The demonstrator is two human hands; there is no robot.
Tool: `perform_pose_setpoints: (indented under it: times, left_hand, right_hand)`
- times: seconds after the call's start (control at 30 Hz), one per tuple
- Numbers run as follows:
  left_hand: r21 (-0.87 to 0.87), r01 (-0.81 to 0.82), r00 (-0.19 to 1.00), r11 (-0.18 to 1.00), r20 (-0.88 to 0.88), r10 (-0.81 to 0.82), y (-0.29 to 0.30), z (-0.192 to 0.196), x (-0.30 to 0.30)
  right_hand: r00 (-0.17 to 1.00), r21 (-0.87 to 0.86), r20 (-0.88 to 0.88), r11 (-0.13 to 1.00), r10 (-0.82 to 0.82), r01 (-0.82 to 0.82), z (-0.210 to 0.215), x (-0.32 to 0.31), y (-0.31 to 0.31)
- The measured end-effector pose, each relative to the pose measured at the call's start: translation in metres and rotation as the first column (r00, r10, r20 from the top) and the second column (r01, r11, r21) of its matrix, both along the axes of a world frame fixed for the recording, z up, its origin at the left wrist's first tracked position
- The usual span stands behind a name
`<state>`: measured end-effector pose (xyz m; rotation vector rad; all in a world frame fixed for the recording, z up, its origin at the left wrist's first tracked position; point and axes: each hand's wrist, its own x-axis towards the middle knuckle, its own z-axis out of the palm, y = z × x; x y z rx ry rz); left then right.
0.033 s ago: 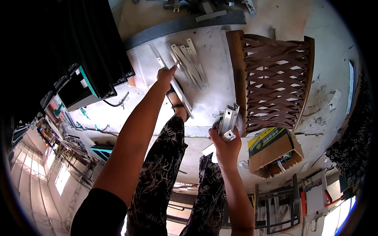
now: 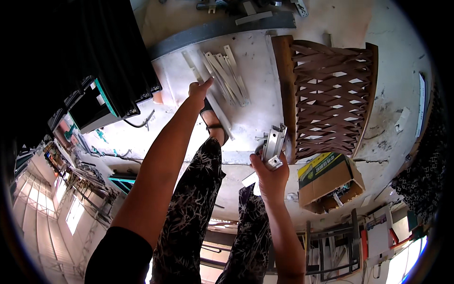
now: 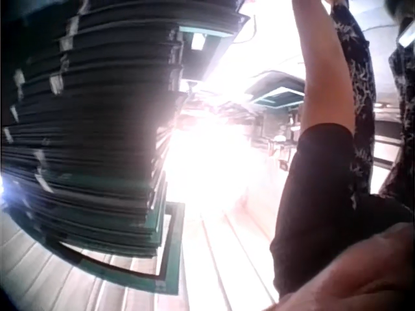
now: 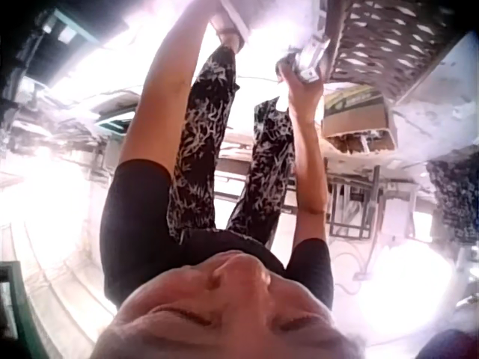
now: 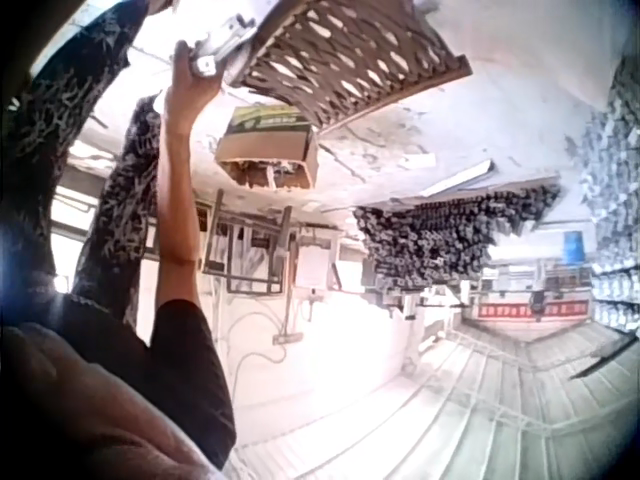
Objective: The person picks up metal brackets and slats, stacks window frames, and collects a bowl of screws on a workshop floor.
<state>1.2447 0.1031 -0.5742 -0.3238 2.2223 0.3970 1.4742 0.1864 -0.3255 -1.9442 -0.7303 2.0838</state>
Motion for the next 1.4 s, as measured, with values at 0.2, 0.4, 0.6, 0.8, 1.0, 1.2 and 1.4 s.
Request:
perform_pose_setpoints:
  times: [0.2, 0.4, 0.6, 0.8, 1.0, 1.2, 1.4]
  left_hand:
    - [0.001, 0.128, 0.986, 0.992, -0.111, -0.127, -0.031, 0.03, 0.012]
    - [0.324, 0.182, 0.965, 0.928, 0.123, -0.232, -0.109, 0.12, 0.003]
    - [0.259, 0.221, 0.932, 0.94, 0.229, -0.282, -0.142, 0.293, 0.034]
    - [0.161, 0.861, 0.47, 0.483, 0.11, -0.876, -0.109, 0.482, 0.097]
    - [0.013, 0.93, 0.367, 0.369, 0.073, -0.927, -0.092, 0.481, 0.1]
    - [0.001, 0.938, 0.345, 0.346, 0.058, -0.937, -0.099, 0.486, 0.085]
    - [-0.078, 0.858, 0.508, 0.508, -0.018, -0.861, -0.126, 0.485, 0.119]
  right_hand:
    - [0.998, 0.046, -0.034, 0.998, 0.044, -0.042, 0.007, 0.0, 0.01]
    - [0.766, 0.35, 0.529, 0.729, 0.365, -0.589, 0.01, -0.014, 0.084]
    - [0.431, 0.132, 0.765, 0.538, 0.478, -0.833, 0.006, -0.047, 0.151]
    - [0.397, 0.184, 0.808, 0.455, 0.435, -0.871, 0.004, -0.036, 0.153]
    - [0.455, 0.382, 0.8, 0.252, 0.391, -0.889, 0.07, 0.018, 0.087]
    - [0.051, -0.001, 0.429, 0.057, 0.902, -0.998, 0.228, 0.068, -0.073]
    - [-0.192, 0.003, 0.464, -0.219, 0.864, -0.976, 0.258, 0.061, -0.12]
